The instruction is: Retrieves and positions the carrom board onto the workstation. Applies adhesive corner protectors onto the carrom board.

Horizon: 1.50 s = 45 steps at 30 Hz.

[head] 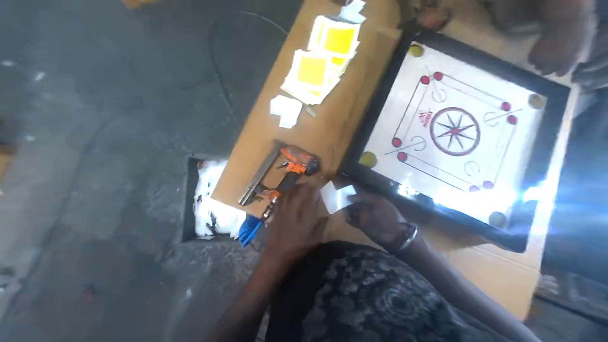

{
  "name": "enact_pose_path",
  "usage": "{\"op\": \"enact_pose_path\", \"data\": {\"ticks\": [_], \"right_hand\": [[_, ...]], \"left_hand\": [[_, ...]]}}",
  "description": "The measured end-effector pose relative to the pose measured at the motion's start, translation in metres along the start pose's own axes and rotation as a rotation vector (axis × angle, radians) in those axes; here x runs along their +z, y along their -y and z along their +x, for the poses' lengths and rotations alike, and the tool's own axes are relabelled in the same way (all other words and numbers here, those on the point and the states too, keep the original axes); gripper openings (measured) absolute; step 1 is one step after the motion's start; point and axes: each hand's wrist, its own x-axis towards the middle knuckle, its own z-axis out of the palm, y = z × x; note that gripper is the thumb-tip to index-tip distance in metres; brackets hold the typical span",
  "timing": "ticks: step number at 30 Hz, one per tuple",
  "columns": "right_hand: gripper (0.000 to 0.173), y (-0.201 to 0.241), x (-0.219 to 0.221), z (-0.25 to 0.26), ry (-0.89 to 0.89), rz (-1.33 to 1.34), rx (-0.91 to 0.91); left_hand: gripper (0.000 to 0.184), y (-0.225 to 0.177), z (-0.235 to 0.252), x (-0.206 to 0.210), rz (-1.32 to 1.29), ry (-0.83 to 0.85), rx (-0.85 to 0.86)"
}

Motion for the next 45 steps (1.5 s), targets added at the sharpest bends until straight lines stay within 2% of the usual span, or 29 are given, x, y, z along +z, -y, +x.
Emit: {"op": "enact_pose_path", "data": {"ticks": [2, 3, 6, 8, 9, 11, 14, 16, 18, 21, 23, 27, 32, 41, 45], "right_hand": [[0.023, 0.002, -0.002, -0.006, 0.065, -0.042, -0.034], [0.027, 0.003, -0.004, -0.011, 0.090, -0.062, -0.077], [0.023, 0.005, -0.024, -0.017, 0.046, -0.182, -0.341], [0.025, 0.006, -0.041, -0.011, 0.044, -0.290, -0.403], [0.026, 0.007, -0.047, -0.007, 0.078, -0.312, -0.390], [0.025, 0.008, -0.057, 0.006, 0.165, -0.286, -0.385], [0.019, 0.008, -0.064, 0.021, 0.158, -0.300, -0.438], [0.018, 0.014, -0.064, 0.026, 0.062, -0.396, -0.484], [0.020, 0.021, -0.068, 0.036, -0.087, -0.601, -0.573], [0.023, 0.027, -0.074, 0.057, -0.277, -0.866, -0.667], [0.023, 0.031, -0.072, 0.065, -0.337, -0.955, -0.624], [0.024, 0.031, -0.072, 0.072, -0.373, -1.003, -0.583], [0.027, 0.032, -0.067, 0.070, -0.407, -1.044, -0.563], [0.026, 0.032, -0.067, 0.072, -0.405, -1.051, -0.554], [0.028, 0.033, -0.066, 0.073, -0.423, -1.071, -0.530]], "left_hand": [[0.035, -0.028, 0.016, 0.022, -0.060, -0.039, 0.142], [0.024, -0.035, 0.022, 0.024, -0.157, -0.055, 0.093], [0.015, -0.048, 0.042, 0.001, -0.629, 0.005, -0.361], [0.013, -0.049, 0.051, -0.005, -0.970, 0.072, -0.634], [0.012, -0.047, 0.055, -0.002, -1.060, 0.091, -0.712], [0.011, -0.044, 0.060, 0.007, -1.106, 0.129, -0.761], [0.009, -0.046, 0.073, 0.020, -1.078, 0.168, -0.777], [0.012, -0.042, 0.088, 0.033, -0.995, 0.200, -0.771], [0.017, -0.035, 0.105, 0.049, -0.811, 0.220, -0.692], [0.050, -0.027, 0.131, 0.071, -0.545, 0.230, -0.614], [0.059, -0.026, 0.143, 0.080, -0.465, 0.233, -0.611], [0.054, -0.031, 0.148, 0.085, -0.357, 0.212, -0.628], [0.054, -0.031, 0.143, 0.085, -0.353, 0.136, -0.638], [0.051, -0.034, 0.146, 0.086, -0.317, 0.142, -0.666], [0.054, -0.038, 0.150, 0.084, -0.197, 0.160, -0.668]]}}
